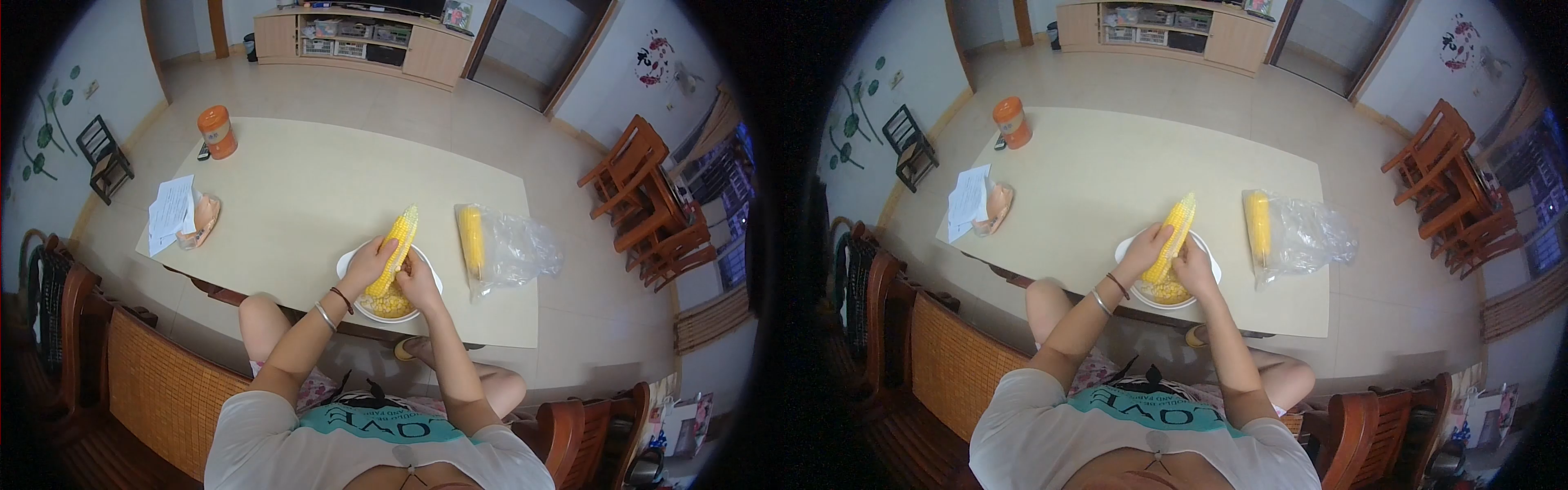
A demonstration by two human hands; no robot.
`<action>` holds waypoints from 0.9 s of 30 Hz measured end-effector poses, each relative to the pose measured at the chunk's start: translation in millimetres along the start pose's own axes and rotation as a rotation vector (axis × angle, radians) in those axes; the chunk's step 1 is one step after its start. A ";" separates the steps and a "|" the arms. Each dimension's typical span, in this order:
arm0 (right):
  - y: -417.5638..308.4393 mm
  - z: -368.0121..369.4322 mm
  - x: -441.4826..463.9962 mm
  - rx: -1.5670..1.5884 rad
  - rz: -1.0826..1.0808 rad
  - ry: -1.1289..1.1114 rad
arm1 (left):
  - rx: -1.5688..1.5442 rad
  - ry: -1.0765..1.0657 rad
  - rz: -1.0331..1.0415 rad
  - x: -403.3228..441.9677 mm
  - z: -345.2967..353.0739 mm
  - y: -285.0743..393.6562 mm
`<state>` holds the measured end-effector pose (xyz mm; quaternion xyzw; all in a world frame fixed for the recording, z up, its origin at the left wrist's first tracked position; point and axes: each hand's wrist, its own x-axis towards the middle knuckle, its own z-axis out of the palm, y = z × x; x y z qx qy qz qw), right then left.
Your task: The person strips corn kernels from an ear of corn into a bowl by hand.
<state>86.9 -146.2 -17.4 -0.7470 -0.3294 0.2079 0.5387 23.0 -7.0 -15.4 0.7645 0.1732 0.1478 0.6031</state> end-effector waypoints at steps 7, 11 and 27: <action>-17.1 -1.0 -1.8 0.283 0.169 -0.017 | -0.083 -0.006 -0.020 2.8 2.0 -6.5; -14.5 0.2 -3.0 0.364 0.056 -0.039 | -0.179 -0.006 -0.050 -0.8 1.4 1.5; -23.1 -0.5 -4.1 0.132 0.079 -0.046 | -0.168 0.012 -0.003 6.1 4.1 -14.8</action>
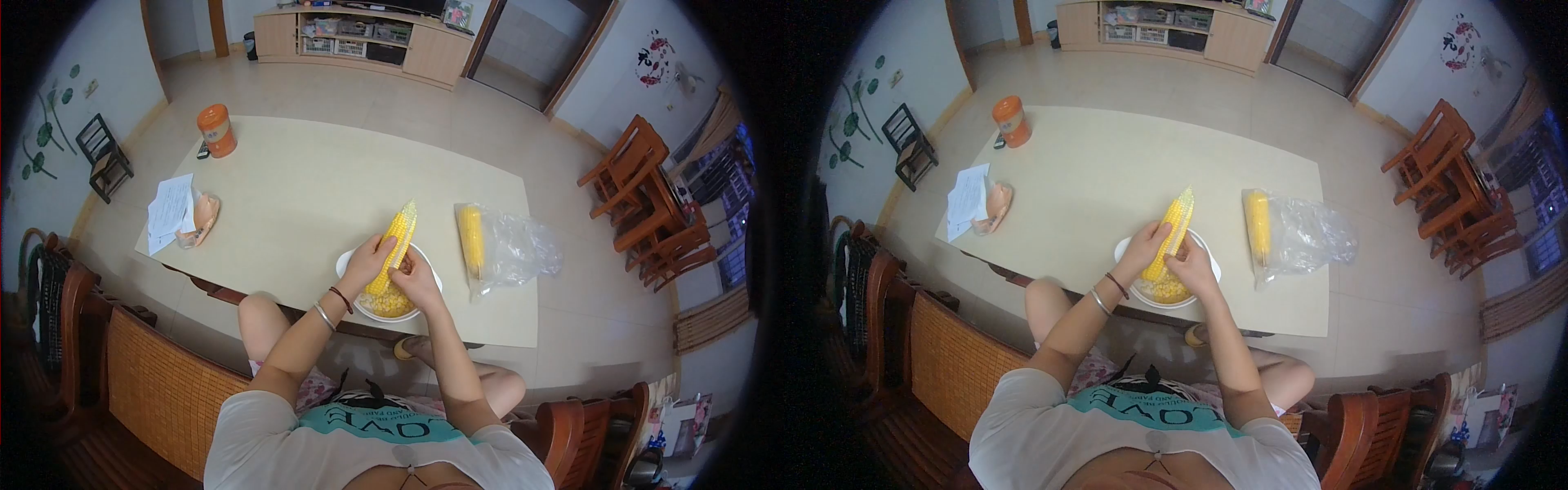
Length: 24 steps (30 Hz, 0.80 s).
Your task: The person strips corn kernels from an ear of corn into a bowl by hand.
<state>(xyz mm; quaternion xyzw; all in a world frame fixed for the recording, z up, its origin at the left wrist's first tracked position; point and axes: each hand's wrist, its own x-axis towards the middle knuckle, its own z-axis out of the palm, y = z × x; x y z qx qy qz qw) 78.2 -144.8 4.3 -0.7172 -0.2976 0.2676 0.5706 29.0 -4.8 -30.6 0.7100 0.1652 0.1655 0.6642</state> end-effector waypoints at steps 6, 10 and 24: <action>7.3 2.4 0.8 -0.092 -0.003 0.056 | 0.205 0.001 0.019 -10.9 -2.0 27.0; 19.2 1.0 4.5 -0.072 -0.084 0.052 | 0.096 0.023 -0.024 -5.5 -0.4 16.4; 5.1 -0.3 0.3 -0.048 -0.055 0.007 | 0.066 0.015 0.019 -4.9 -0.9 12.7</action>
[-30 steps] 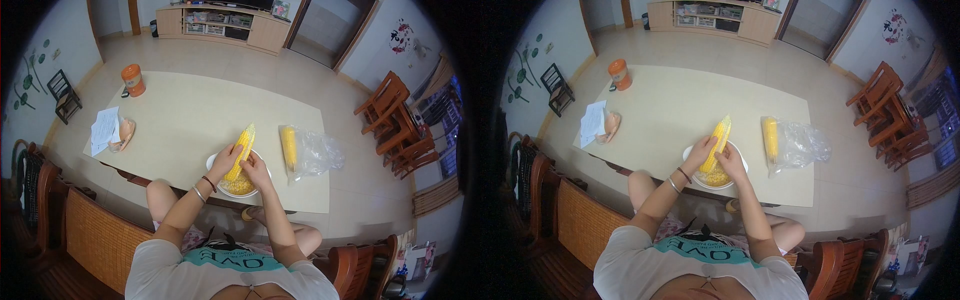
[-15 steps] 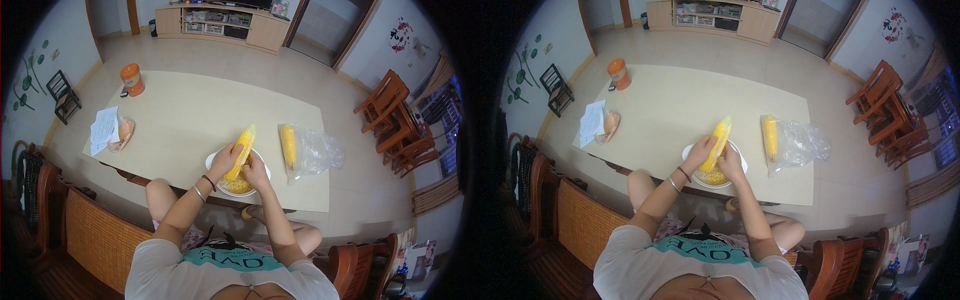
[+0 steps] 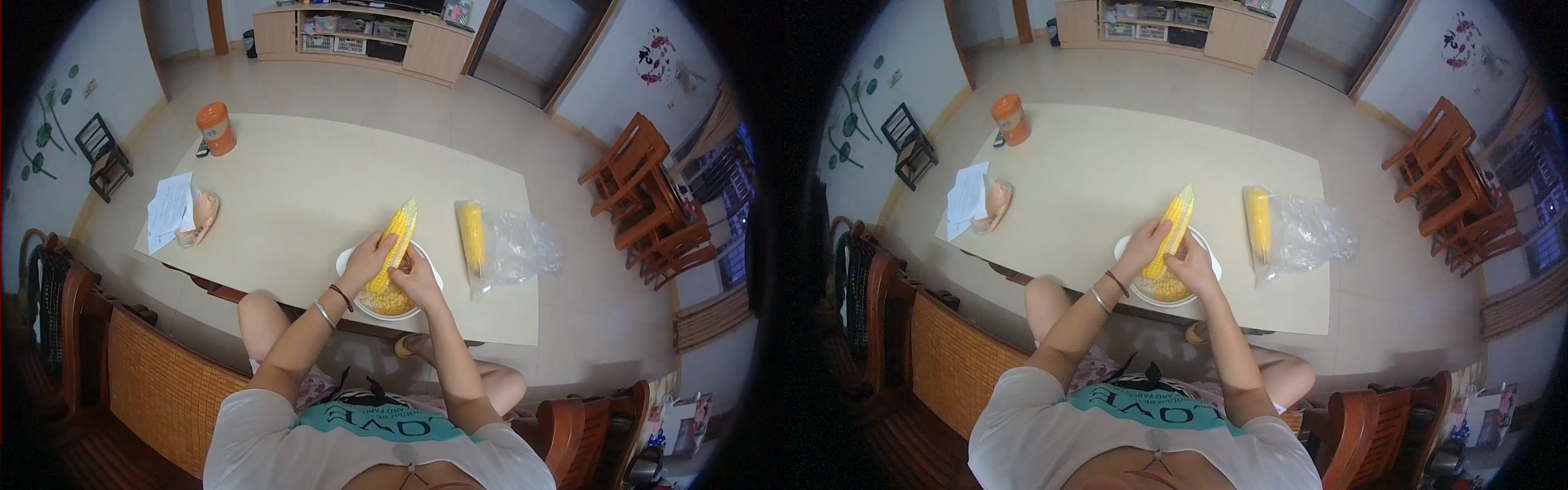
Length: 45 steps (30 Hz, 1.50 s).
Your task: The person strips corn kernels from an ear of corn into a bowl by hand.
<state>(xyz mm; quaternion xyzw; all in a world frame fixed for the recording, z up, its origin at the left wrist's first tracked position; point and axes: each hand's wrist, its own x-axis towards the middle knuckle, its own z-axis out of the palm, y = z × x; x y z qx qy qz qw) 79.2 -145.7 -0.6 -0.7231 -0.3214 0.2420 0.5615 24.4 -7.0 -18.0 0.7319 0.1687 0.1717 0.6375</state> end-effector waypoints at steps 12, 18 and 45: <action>-2.1 -0.6 -1.1 -0.031 0.024 0.010 | -0.110 -0.015 -0.047 5.0 1.9 -12.9; -25.4 1.1 -8.1 -0.053 -0.027 -0.006 | -0.087 -0.038 -0.073 2.2 -0.8 -3.5; -4.8 3.2 -0.9 -0.040 -0.017 -0.071 | -0.043 -0.025 -0.094 2.6 0.3 -3.3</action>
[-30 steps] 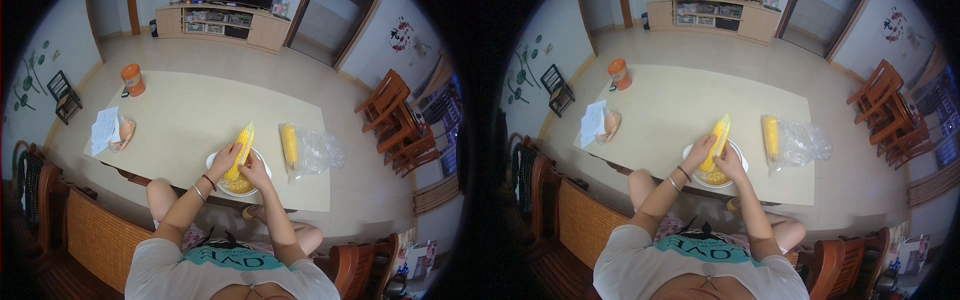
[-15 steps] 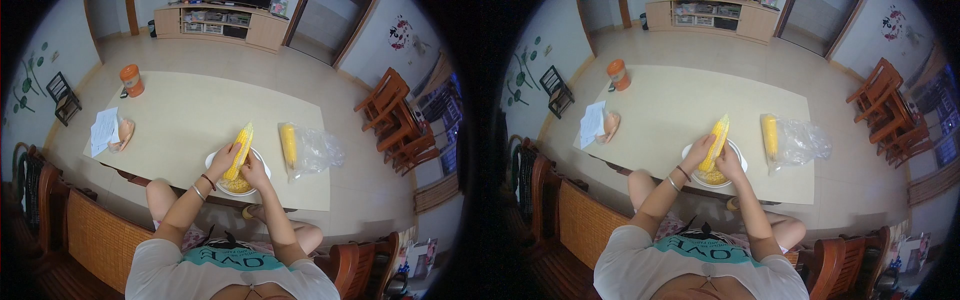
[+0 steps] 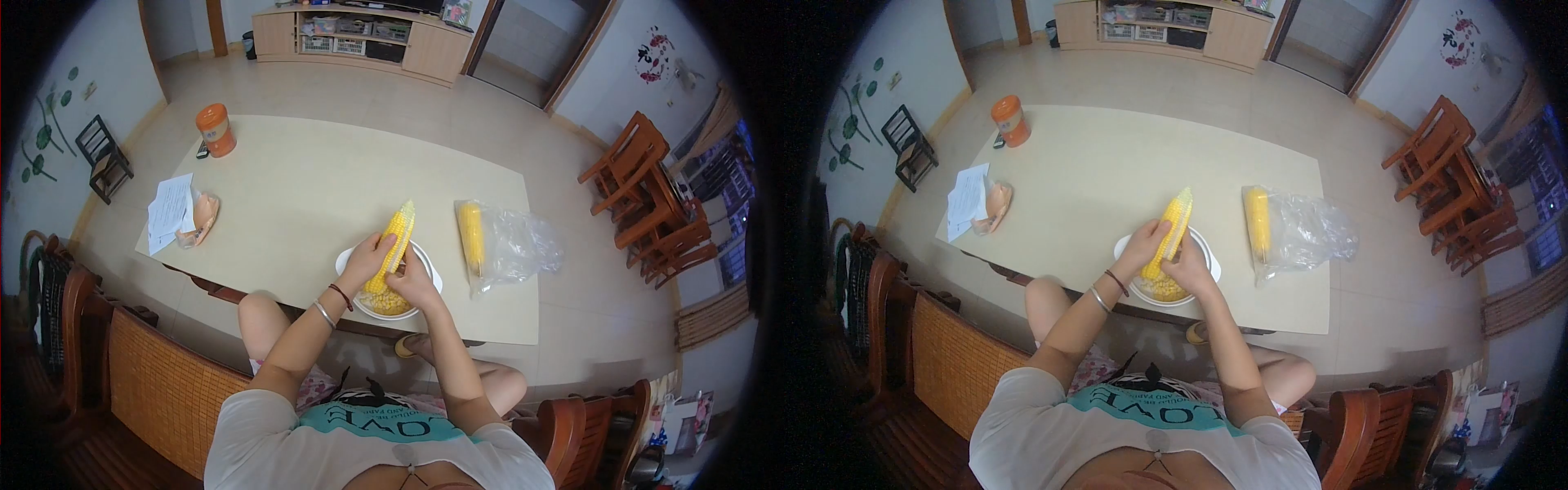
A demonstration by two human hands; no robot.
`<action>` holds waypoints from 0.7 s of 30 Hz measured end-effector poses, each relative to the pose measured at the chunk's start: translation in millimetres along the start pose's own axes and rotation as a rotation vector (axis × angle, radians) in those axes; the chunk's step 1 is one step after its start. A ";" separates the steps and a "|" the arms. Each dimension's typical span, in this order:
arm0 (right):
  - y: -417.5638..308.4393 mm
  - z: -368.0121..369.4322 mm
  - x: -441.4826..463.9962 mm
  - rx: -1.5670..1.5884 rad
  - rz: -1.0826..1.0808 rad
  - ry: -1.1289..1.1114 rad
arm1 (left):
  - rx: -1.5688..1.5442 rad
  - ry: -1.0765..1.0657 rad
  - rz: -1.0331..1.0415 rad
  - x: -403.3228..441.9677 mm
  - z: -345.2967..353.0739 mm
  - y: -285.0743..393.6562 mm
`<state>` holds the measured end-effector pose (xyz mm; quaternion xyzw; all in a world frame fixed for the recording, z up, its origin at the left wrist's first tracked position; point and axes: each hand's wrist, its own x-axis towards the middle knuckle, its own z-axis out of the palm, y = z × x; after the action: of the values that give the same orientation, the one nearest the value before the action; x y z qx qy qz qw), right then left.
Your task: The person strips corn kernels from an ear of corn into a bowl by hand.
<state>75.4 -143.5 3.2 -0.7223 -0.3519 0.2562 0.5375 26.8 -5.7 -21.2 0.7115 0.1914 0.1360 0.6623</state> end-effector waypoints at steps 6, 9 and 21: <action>-0.3 2.2 -1.9 -0.054 -0.005 0.010 | 0.127 0.012 0.055 -0.8 -1.4 0.8; 4.6 2.4 -0.2 -0.069 -0.044 0.010 | 0.150 0.018 0.070 0.1 -1.8 -0.8; -8.5 -2.0 -5.9 -0.044 0.039 0.016 | -0.014 -0.019 0.112 -6.6 0.0 19.6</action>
<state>71.3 -147.8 11.9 -0.7427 -0.3390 0.2533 0.5190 22.8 -9.7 -1.3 0.7178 0.1439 0.1674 0.6603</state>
